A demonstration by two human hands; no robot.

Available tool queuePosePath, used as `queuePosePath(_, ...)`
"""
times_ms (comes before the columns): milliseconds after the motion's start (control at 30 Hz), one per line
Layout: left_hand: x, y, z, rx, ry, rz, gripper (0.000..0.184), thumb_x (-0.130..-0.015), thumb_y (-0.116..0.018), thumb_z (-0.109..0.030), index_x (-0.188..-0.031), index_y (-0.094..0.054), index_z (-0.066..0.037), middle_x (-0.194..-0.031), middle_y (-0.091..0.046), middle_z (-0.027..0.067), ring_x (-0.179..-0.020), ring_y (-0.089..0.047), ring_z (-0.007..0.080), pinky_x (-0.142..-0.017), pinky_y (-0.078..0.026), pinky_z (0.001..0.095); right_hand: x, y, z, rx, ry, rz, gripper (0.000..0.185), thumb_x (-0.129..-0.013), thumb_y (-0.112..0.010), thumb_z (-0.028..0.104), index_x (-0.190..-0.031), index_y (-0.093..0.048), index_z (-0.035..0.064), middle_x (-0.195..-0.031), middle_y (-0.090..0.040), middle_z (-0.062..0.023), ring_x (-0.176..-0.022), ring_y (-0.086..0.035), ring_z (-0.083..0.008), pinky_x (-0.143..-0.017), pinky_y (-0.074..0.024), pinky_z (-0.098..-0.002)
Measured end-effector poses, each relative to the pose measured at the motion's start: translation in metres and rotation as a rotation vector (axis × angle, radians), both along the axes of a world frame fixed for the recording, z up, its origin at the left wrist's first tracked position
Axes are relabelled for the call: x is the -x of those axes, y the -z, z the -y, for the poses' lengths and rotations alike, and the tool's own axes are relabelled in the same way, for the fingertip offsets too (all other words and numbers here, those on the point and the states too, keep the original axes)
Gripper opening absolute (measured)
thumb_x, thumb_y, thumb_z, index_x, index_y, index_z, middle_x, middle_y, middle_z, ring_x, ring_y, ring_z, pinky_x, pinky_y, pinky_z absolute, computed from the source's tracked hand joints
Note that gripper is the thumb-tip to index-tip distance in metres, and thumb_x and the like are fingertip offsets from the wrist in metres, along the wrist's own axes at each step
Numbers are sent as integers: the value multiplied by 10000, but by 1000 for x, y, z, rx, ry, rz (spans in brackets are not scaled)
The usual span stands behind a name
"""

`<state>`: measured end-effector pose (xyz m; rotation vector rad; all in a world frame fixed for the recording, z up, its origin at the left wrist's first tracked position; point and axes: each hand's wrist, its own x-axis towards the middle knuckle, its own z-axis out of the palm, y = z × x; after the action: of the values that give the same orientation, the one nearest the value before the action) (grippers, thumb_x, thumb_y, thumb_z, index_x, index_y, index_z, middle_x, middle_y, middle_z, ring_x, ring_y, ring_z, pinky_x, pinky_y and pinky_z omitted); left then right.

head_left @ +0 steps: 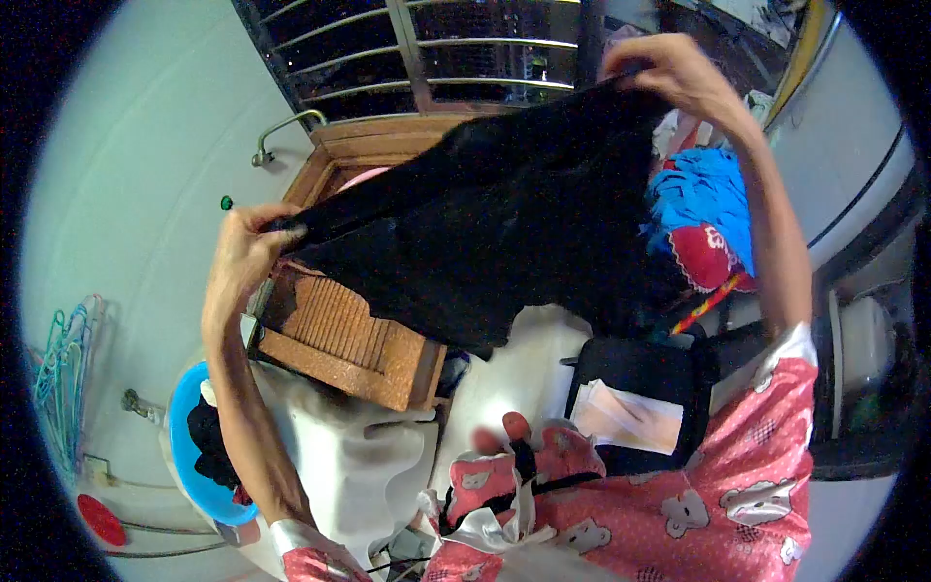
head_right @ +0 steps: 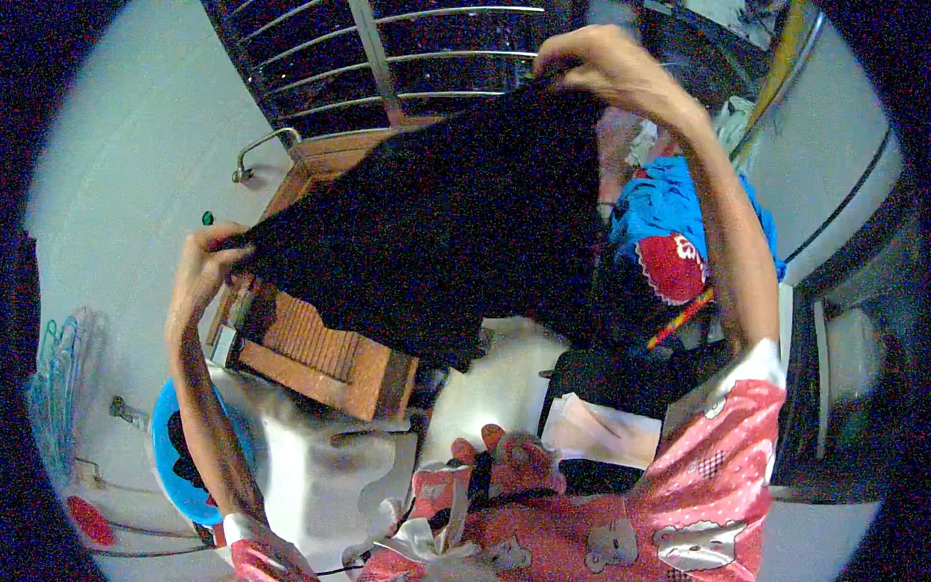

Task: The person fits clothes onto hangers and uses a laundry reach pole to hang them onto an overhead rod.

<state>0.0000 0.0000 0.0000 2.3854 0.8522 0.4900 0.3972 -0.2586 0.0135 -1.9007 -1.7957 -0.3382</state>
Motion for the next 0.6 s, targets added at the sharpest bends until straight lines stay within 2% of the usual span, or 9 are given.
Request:
queuePosePath(67, 5, 6, 29, -121, 62, 267, 146, -763, -619, 4, -902, -660, -8, -796, -637, 41, -760, -580, 126, -723, -467, 243, 12, 11, 32, -313, -57, -191, 291, -695, -565, -13, -958, -651, 80, -946, -653, -57, -895, -604, -168, -851, -450, -291)
queuePosePath(133, -11, 79, 44, 173, 86, 653, 170, -747, -621, 7, -913, -662, 2, -824, -650, 42, -778, -590, 129, -710, -469, 265, 1, 46, 20, -451, -28, -591, 254, -683, -555, -1, -913, -634, 74, -919, -630, -2, -883, -589, -157, -826, -449, -283)
queuePosePath(200, -18, 132, 33, -10, 278, 19, 210, -749, -657, -56, -947, -655, 16, -895, -672, 160, -824, -632, 210, -746, -473, 337, -16, 98, 3, 464, 132, -79, 186, -715, -618, 63, -883, -564, 3, -785, -580, -72, -799, -560, -184, -761, -449, -302)
queuePosePath(233, -16, 153, 32, -38, 176, 83, 211, -754, -665, -82, -941, -652, 17, -889, -655, 189, -821, -635, 255, -759, -472, 360, -40, 119, 15, 149, -124, 177, 212, -712, -639, 106, -870, -563, -14, -804, -595, -128, -800, -565, -213, -741, -446, -320)
queuePosePath(267, -10, 152, 27, -55, 233, 97, 222, -751, -667, -99, -939, -654, 18, -883, -660, 182, -817, -638, 267, -751, -477, 368, 14, 79, 15, 178, -83, -99, 203, -686, -627, 89, -845, -565, -21, -822, -615, -152, -777, -570, -227, -713, -442, -333)
queuePosePath(300, -4, 141, 31, -21, 186, 62, 233, -733, -664, -72, -953, -663, 5, -899, -666, 170, -816, -647, 232, -771, -491, 351, 12, 62, 12, 180, -29, -15, 219, -686, -590, 39, -901, -612, 6, -836, -647, -116, -814, -614, -265, -750, -479, -340)
queuePosePath(400, 21, 144, 16, -199, 166, 233, 236, -743, -654, -101, -959, -650, -7, -903, -656, 176, -823, -637, 288, -754, -487, 399, -4, 56, -10, 49, 21, -176, 205, -568, -554, 23, -771, -541, -1, -712, -569, -79, -676, -540, -181, -652, -437, -285)
queuePosePath(467, 30, 118, 23, 41, 67, 353, 219, -695, -663, -40, -914, -652, -40, -800, -644, 121, -767, -617, 221, -709, -494, 344, -44, 75, -13, -122, 84, -123, 171, -544, -546, 16, -709, -501, 15, -642, -486, -53, -624, -470, -149, -593, -395, -267)
queuePosePath(600, 58, 127, 31, -59, 165, 471, 220, -650, -719, -65, -805, -567, -27, -828, -551, 74, -715, -529, 150, -615, -453, 302, -75, 81, -28, -142, 181, -202, 167, -527, -550, 16, -653, -444, 43, -618, -430, -17, -600, -420, -129, -567, -357, -256)
